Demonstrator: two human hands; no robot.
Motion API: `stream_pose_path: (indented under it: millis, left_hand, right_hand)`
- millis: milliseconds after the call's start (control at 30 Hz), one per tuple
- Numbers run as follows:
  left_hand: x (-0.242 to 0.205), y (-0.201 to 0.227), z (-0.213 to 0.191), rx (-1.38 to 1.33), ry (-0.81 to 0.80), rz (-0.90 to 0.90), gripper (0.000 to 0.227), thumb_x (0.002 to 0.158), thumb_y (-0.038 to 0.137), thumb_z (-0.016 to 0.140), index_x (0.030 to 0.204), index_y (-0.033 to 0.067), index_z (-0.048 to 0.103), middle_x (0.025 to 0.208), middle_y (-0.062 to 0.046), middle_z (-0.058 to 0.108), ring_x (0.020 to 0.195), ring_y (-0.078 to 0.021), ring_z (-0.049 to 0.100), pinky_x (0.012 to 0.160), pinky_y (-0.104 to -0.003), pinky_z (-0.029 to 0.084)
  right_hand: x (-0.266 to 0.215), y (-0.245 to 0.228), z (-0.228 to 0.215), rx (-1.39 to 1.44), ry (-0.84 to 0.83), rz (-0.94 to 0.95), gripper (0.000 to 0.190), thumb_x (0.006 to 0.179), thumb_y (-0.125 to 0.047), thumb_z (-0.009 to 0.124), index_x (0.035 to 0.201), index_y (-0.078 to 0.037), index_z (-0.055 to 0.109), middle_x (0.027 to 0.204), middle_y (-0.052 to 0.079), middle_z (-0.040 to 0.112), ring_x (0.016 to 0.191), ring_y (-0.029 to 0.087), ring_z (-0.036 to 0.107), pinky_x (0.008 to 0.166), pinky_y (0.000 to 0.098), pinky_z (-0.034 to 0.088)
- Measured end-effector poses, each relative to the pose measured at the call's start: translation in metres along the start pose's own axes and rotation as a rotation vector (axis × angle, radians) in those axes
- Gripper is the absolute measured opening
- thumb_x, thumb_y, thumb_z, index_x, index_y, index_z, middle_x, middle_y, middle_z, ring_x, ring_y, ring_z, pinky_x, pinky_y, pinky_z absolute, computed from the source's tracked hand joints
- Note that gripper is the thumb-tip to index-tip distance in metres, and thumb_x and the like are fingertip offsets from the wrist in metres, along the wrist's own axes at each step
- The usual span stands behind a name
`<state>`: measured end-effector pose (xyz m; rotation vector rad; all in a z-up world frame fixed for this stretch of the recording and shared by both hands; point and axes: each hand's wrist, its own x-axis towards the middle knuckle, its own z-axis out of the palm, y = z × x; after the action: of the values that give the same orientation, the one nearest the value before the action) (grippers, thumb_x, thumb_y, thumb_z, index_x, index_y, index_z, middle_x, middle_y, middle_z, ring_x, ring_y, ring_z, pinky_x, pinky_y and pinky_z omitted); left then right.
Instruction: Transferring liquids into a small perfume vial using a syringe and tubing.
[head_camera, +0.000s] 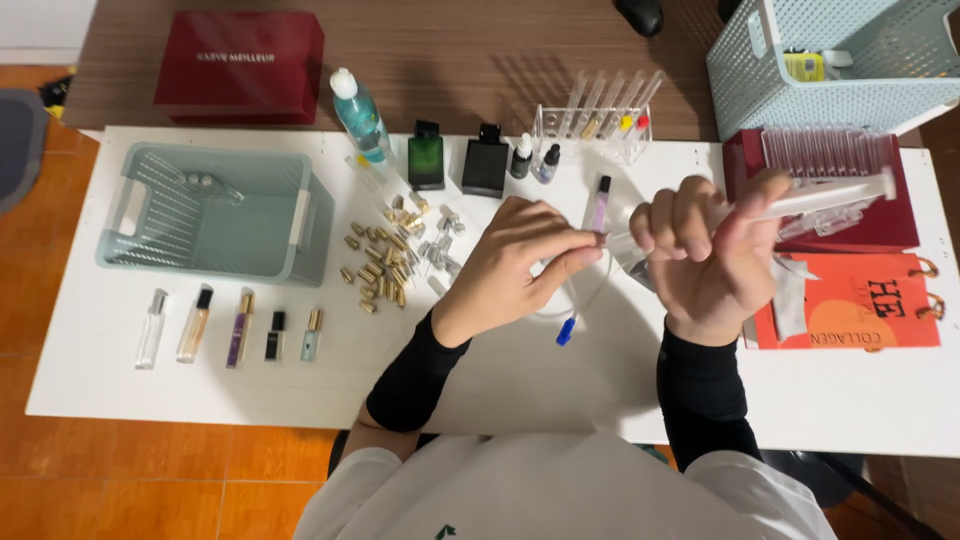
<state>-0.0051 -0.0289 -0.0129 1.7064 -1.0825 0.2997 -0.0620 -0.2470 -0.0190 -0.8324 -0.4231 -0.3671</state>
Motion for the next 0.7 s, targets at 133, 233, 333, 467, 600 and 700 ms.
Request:
stream_pose_path:
  millis: [133, 233, 333, 467, 600, 700]
  left_hand:
    - [0.005, -0.008, 0.001, 0.043, -0.012, 0.005, 0.014, 0.099, 0.020, 0.074, 0.106, 0.0073, 0.073, 0.088, -0.001, 0.069, 0.085, -0.0170, 0.061, 0.090, -0.034, 0.044]
    - [0.009, -0.006, 0.001, 0.061, -0.035, 0.003, 0.012, 0.099, 0.017, 0.075, 0.105, 0.0073, 0.074, 0.086, -0.002, 0.068, 0.083, -0.0183, 0.061, 0.086, -0.034, 0.043]
    - [0.006, -0.002, 0.005, 0.065, -0.045, 0.012, 0.011, 0.098, 0.016, 0.075, 0.105, 0.0077, 0.073, 0.086, -0.002, 0.068, 0.083, -0.0190, 0.061, 0.086, -0.034, 0.043]
    - [0.006, -0.001, 0.010, 0.065, -0.044, 0.035, 0.012, 0.098, 0.016, 0.075, 0.106, 0.0074, 0.072, 0.089, -0.003, 0.068, 0.085, -0.0198, 0.061, 0.087, -0.034, 0.044]
    - [0.007, -0.001, 0.011, 0.070, -0.043, 0.015, 0.011, 0.098, 0.016, 0.075, 0.105, 0.0071, 0.072, 0.087, -0.004, 0.067, 0.083, -0.0204, 0.061, 0.087, -0.034, 0.044]
    - [0.011, -0.004, 0.013, 0.053, -0.044, 0.002, 0.010, 0.098, 0.015, 0.074, 0.104, 0.0071, 0.072, 0.085, -0.004, 0.066, 0.081, -0.0207, 0.061, 0.087, -0.034, 0.045]
  right_hand:
    - [0.012, 0.002, -0.020, 0.118, -0.078, 0.130, 0.057, 0.098, -0.071, 0.044, 0.085, -0.016, 0.051, 0.070, -0.001, 0.036, 0.064, 0.014, 0.032, 0.066, 0.0301, 0.033]
    - [0.029, -0.007, -0.027, 0.262, -0.206, 0.263, 0.090, 0.070, -0.100, 0.025, 0.065, -0.012, 0.043, 0.069, 0.000, 0.032, 0.066, 0.016, 0.029, 0.071, 0.0314, 0.031]
    - [0.027, -0.011, -0.024, 0.401, -0.261, 0.309, 0.097, 0.058, -0.104, 0.011, 0.060, -0.011, 0.037, 0.067, 0.002, 0.032, 0.066, 0.019, 0.029, 0.072, 0.0340, 0.031]
    - [0.020, -0.017, -0.024, 0.385, -0.215, 0.282, 0.093, 0.066, -0.102, 0.010, 0.060, -0.012, 0.032, 0.065, 0.003, 0.031, 0.066, 0.019, 0.028, 0.071, 0.0343, 0.030]
    - [0.019, -0.016, -0.027, 0.409, -0.079, 0.297, 0.089, 0.075, -0.097, 0.014, 0.056, -0.011, 0.029, 0.059, 0.003, 0.029, 0.062, 0.020, 0.025, 0.068, 0.0347, 0.028]
    - [0.022, -0.015, -0.029, 0.392, -0.014, 0.296, 0.086, 0.081, -0.093, 0.018, 0.054, -0.012, 0.027, 0.055, 0.004, 0.028, 0.057, 0.020, 0.024, 0.064, 0.0346, 0.027]
